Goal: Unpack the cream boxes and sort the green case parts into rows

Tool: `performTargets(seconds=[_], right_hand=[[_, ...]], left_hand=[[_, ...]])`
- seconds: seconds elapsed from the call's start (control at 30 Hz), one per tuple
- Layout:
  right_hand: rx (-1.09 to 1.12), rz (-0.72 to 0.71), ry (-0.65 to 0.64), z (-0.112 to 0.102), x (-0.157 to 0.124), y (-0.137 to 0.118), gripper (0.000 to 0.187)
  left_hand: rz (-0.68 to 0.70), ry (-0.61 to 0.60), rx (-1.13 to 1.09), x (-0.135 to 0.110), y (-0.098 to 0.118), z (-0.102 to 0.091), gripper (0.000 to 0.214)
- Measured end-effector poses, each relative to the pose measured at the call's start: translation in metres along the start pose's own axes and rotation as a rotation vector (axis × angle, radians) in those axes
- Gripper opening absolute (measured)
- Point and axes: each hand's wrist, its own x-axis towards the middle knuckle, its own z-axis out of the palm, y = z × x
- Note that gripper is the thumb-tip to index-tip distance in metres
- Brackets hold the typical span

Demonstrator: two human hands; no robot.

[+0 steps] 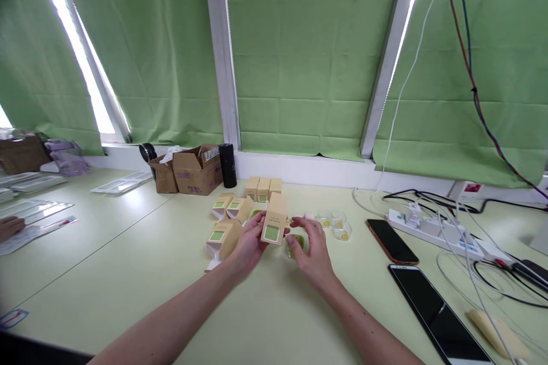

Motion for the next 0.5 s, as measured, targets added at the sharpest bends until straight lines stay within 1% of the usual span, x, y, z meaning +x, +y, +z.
performTargets(seconds=[0.17,0.3,0.5], right_hand=[[0.016,-0.013,-0.032,0.0009,-0.0002,-0.0016,0.039],[0.034,-0.013,-0.014,0.0021,0.0002,0.0016,0.036],[0.132,0.064,0.037,0.0012,0.0019,0.0016,0.038]], left_hand=[[0.03,-0.034,0.046,-0.0026,-0.0017,0.0019,0.041],[0.04,-0.069,0.07,-0.0037,-0.0032,0.0042,0.048],[0.063,-0.079,0.161,-0.007,-0.0004,0.0056,0.048]])
